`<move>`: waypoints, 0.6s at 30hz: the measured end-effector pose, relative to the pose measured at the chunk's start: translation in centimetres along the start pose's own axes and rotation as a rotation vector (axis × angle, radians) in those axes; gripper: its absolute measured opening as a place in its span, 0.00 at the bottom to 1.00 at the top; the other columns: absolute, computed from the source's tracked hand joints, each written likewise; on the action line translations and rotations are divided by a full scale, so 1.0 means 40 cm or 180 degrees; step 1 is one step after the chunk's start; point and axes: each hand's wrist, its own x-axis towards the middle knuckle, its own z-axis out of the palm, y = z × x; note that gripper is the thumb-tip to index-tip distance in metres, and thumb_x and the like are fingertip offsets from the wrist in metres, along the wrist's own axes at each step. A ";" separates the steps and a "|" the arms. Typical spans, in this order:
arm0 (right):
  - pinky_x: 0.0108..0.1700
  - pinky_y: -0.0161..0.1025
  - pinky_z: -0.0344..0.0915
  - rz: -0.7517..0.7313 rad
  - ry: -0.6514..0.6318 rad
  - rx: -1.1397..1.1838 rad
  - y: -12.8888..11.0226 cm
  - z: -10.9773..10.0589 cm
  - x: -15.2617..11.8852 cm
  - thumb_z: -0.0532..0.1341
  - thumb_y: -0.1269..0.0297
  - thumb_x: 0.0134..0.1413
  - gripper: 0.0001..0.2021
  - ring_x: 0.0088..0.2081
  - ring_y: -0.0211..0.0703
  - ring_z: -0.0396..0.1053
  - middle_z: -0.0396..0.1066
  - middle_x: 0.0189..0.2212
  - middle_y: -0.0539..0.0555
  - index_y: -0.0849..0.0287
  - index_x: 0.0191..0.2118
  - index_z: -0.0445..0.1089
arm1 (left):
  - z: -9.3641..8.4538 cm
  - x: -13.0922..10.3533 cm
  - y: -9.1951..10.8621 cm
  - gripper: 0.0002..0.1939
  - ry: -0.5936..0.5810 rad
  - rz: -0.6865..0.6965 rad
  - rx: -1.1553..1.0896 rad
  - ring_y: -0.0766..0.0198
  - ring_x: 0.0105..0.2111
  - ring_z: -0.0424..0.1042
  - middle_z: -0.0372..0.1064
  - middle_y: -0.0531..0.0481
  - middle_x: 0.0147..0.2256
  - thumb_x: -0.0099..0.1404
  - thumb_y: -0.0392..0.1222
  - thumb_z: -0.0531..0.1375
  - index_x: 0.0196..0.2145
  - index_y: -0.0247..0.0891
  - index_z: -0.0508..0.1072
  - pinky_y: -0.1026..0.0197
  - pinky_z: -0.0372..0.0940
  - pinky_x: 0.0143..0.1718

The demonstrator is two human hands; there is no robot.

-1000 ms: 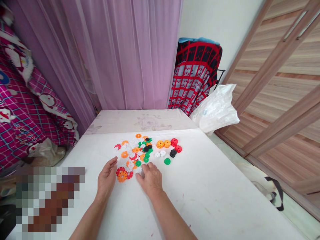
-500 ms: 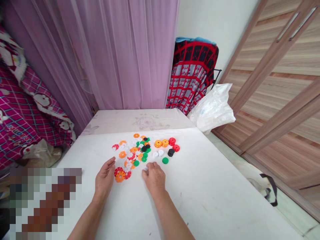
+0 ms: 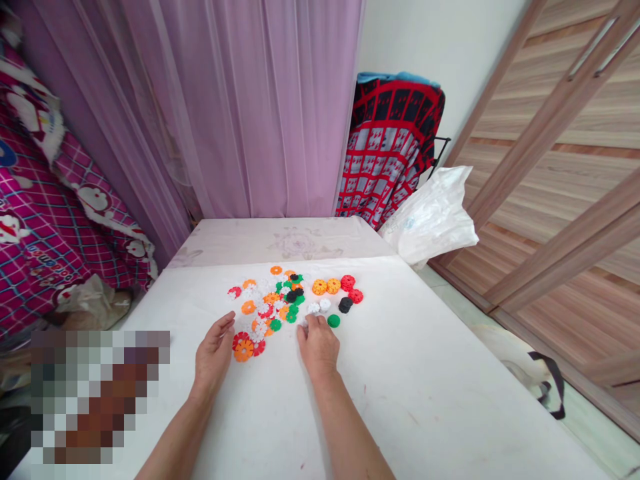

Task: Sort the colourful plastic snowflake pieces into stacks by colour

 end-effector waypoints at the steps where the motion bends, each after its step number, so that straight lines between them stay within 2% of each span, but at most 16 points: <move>1: 0.32 0.32 0.56 -0.0035 0.0053 0.0062 0.005 0.003 -0.003 0.58 0.62 0.58 0.10 0.36 0.37 0.68 0.72 0.38 0.50 0.53 0.44 0.72 | 0.000 0.000 0.001 0.18 0.0004 0.0000 -0.0001 0.59 0.51 0.71 0.72 0.44 0.51 0.60 0.45 0.56 0.47 0.40 0.73 0.55 0.67 0.51; 6: 0.34 0.31 0.57 -0.0471 0.0317 0.0425 0.020 0.018 -0.031 0.56 0.66 0.57 0.09 0.34 0.36 0.68 0.73 0.35 0.49 0.53 0.40 0.73 | 0.000 -0.002 0.005 0.18 0.0026 -0.0032 -0.0042 0.59 0.51 0.71 0.72 0.44 0.51 0.60 0.43 0.55 0.47 0.40 0.73 0.54 0.66 0.53; 10: 0.35 0.30 0.58 -0.0949 0.0339 0.0564 -0.002 0.021 -0.051 0.55 0.68 0.58 0.10 0.33 0.35 0.68 0.72 0.33 0.50 0.53 0.37 0.74 | -0.001 0.001 0.004 0.18 0.0084 -0.0068 -0.0094 0.59 0.51 0.71 0.73 0.44 0.50 0.59 0.42 0.55 0.47 0.40 0.73 0.52 0.64 0.55; 18: 0.45 0.35 0.63 -0.1549 0.0277 0.0829 -0.095 0.034 -0.034 0.60 0.62 0.56 0.13 0.42 0.42 0.68 0.71 0.39 0.53 0.52 0.46 0.75 | -0.006 0.015 -0.004 0.16 0.0195 -0.0188 -0.0490 0.58 0.49 0.72 0.72 0.46 0.50 0.59 0.41 0.56 0.45 0.42 0.73 0.51 0.68 0.51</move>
